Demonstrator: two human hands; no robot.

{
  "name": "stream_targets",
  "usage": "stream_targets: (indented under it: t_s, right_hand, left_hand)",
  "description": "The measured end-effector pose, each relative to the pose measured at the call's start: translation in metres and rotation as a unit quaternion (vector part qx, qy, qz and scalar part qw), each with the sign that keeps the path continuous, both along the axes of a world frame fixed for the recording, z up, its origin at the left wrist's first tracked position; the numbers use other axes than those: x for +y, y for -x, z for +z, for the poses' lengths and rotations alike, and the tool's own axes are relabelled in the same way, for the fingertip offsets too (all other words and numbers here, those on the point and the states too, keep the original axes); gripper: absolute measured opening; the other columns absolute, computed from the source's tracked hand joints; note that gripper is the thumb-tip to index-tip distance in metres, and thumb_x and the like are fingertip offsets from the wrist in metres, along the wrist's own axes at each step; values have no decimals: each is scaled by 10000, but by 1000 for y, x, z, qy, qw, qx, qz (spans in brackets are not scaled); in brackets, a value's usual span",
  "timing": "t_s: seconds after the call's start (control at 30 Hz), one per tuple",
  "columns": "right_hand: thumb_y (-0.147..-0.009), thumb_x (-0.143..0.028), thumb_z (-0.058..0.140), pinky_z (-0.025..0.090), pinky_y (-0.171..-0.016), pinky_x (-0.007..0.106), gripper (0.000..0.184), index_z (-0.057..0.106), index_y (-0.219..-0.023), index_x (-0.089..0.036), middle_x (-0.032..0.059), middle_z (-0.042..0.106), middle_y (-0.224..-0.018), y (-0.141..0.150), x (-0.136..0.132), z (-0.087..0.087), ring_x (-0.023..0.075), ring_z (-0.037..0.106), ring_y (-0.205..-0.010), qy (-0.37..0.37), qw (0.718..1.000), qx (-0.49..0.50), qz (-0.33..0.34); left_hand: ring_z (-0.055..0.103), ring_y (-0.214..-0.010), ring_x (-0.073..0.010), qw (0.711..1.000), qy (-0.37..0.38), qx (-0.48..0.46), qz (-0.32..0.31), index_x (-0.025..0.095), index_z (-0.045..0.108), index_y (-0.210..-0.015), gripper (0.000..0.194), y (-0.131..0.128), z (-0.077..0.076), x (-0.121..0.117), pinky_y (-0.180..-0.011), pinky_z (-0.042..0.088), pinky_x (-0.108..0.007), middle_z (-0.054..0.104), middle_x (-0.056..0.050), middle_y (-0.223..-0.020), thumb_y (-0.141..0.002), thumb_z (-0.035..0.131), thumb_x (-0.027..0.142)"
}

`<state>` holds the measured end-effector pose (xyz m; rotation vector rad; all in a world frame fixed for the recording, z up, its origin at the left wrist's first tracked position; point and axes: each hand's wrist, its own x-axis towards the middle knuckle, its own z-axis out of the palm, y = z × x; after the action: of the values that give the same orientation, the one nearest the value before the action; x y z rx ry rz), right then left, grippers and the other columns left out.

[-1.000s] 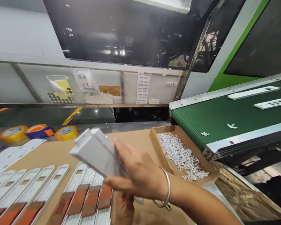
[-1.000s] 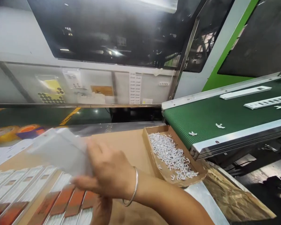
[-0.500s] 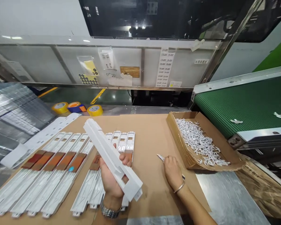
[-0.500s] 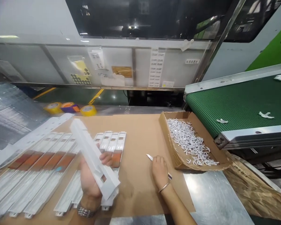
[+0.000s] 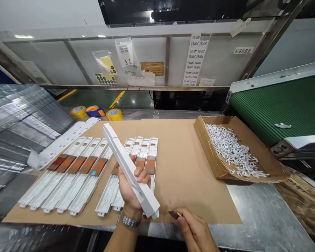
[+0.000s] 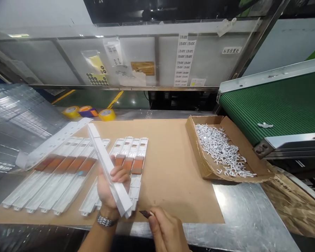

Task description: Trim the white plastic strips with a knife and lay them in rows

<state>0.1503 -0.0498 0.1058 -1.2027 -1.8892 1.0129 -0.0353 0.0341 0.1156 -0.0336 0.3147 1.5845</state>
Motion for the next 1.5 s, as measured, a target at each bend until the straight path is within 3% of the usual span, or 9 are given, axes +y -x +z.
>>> stream_targets:
  t_s: [0.1,0.2,0.8,1.2,1.5]
  right_hand:
    - [-954,-336,321,336,-502,193,294,487,-740,-220,-22,546,-630,8,-3,-3,100,496,-534,0,999,-37,-20]
    - [-955,-360,317,308,-495,194,333,432,-678,-214,-28,510,-597,12,-6,-5,94,465,-511,6,998,-61,-29]
    - [-956,-393,297,262,-489,204,359,377,-656,-213,-42,466,-574,15,-11,-2,87,418,-498,49,995,-80,-24]
    - [-954,-425,275,269,-500,212,390,370,-641,-214,-28,485,-578,12,-11,3,96,457,-514,85,992,-97,-10]
    - [-949,-456,275,243,-497,218,409,352,-630,-212,-38,440,-560,9,-12,5,94,388,-500,119,989,-87,-6]
  left_hand:
    - [439,-436,-75,1000,-13,-6,-10,227,589,-1038,454,-1,-2,-3,-426,395,-181,444,32,-535,-909,217,452]
    - [439,-433,-77,1000,-22,-9,-17,228,591,-1037,447,-1,-3,-5,-424,397,-182,445,33,-527,-907,230,457]
    - [454,-430,-72,998,-43,-7,-35,218,595,-1046,478,-7,-5,-9,-424,398,-179,467,37,-522,-906,222,481]
    - [400,-385,-61,999,-16,24,-33,217,617,-982,486,-12,1,-9,-394,334,-164,422,47,-483,-911,212,476]
    - [393,-378,-73,997,8,54,-49,212,626,-970,522,-13,3,-9,-384,341,-179,414,41,-478,-908,183,482]
